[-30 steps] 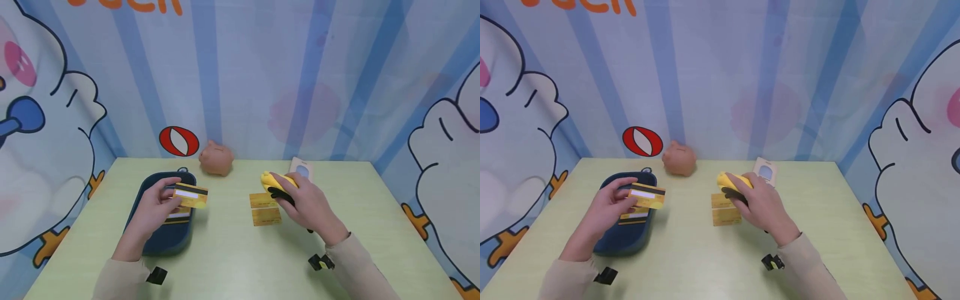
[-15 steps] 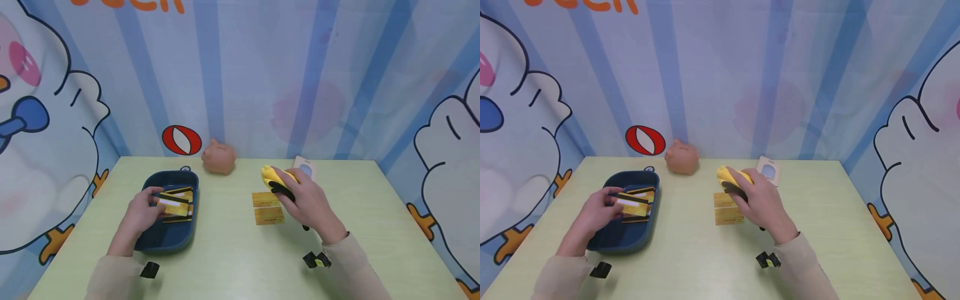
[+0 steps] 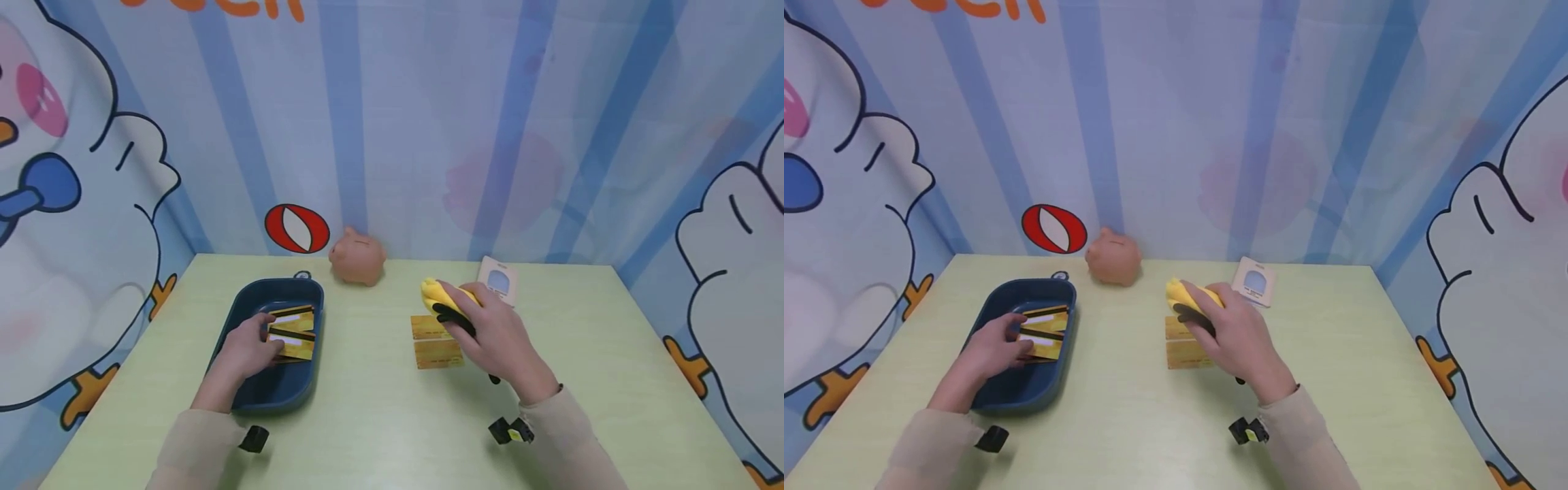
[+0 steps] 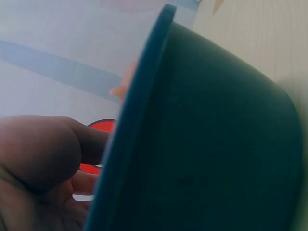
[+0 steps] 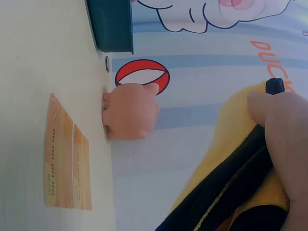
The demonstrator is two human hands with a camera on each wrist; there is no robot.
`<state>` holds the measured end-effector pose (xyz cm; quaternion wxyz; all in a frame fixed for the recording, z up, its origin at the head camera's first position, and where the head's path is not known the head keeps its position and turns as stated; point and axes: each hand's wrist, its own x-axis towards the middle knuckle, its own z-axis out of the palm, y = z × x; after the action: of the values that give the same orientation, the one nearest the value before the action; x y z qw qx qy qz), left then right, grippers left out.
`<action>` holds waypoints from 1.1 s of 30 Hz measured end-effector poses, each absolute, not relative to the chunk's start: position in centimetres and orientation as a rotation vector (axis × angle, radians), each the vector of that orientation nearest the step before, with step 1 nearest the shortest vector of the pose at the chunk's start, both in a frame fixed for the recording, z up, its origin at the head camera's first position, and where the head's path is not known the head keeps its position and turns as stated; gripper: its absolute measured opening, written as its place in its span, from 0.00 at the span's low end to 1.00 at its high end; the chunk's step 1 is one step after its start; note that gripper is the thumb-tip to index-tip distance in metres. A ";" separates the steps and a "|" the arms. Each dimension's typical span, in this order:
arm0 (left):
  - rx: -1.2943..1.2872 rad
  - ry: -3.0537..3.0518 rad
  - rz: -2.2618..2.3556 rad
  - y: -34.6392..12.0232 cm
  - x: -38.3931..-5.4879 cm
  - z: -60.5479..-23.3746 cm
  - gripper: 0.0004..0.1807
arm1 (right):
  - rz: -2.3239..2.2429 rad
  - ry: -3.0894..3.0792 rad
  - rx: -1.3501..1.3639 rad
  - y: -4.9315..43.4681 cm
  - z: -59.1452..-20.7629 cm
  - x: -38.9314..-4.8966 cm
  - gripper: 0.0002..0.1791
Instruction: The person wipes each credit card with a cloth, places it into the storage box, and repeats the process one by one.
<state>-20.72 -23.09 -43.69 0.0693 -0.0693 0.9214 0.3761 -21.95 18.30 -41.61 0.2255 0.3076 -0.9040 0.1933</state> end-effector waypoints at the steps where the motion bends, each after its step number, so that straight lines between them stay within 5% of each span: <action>1: -0.206 2.784 1.105 -23.0 -20.7 -43.5 0.33 | 0.531 -2.499 0.852 18.2 -41.7 -21.9 0.36; 25: -0.257 2.824 0.791 -22.2 -21.4 -42.1 0.37 | 0.539 -2.497 0.848 18.8 -41.2 -21.7 0.35; 33: -0.202 3.025 1.001 -21.8 -20.7 -42.1 0.28 | 0.579 -2.482 0.829 19.4 -41.1 -21.6 0.35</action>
<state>-20.65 -21.81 -42.09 -0.0254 -0.0632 0.9472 0.3134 -21.61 19.36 -41.09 0.2290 0.3010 -0.9015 0.2103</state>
